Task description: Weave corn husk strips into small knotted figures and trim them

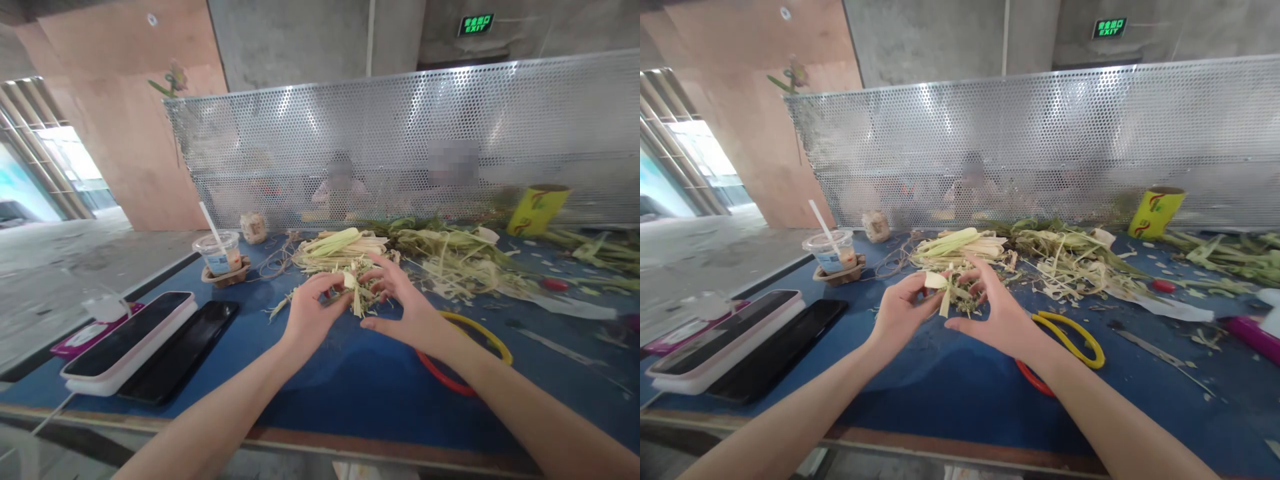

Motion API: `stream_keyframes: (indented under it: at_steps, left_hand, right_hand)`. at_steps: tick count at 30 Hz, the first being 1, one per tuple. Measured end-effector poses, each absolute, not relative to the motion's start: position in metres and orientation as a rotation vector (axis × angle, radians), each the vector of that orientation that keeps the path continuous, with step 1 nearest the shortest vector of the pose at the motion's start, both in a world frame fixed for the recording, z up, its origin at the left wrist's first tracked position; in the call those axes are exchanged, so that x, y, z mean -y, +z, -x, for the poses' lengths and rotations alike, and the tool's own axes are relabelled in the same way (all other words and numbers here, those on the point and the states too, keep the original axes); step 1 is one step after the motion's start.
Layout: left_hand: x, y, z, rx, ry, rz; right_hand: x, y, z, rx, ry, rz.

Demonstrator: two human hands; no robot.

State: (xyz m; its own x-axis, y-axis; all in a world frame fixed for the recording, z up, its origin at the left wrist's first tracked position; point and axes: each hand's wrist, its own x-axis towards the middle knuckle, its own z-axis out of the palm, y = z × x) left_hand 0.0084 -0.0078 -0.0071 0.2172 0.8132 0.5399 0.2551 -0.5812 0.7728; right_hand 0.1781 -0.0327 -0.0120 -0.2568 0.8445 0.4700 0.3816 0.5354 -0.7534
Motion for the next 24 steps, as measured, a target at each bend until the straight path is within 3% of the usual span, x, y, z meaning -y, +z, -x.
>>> stream_keyframes:
  at_steps: [3, 6, 15, 24]
  left_hand:
    - [0.008, -0.012, -0.013, -1.036, 1.42, -1.855]
    - [0.008, -0.015, -0.019, -0.939, 1.348, -1.715]
    - [0.009, -0.01, -0.022, -0.72, 1.183, -1.352]
    - [0.008, -0.013, -0.024, -0.613, 1.135, -1.314]
  right_hand:
    - [0.035, -0.02, -0.17, 1.837, 0.172, 1.038]
    - [0.036, -0.024, -0.166, 1.843, 0.023, 1.045]
    - [0.028, -0.018, -0.174, 1.679, 0.642, 1.235]
    - [0.026, -0.01, -0.179, 1.531, 0.73, 1.162]
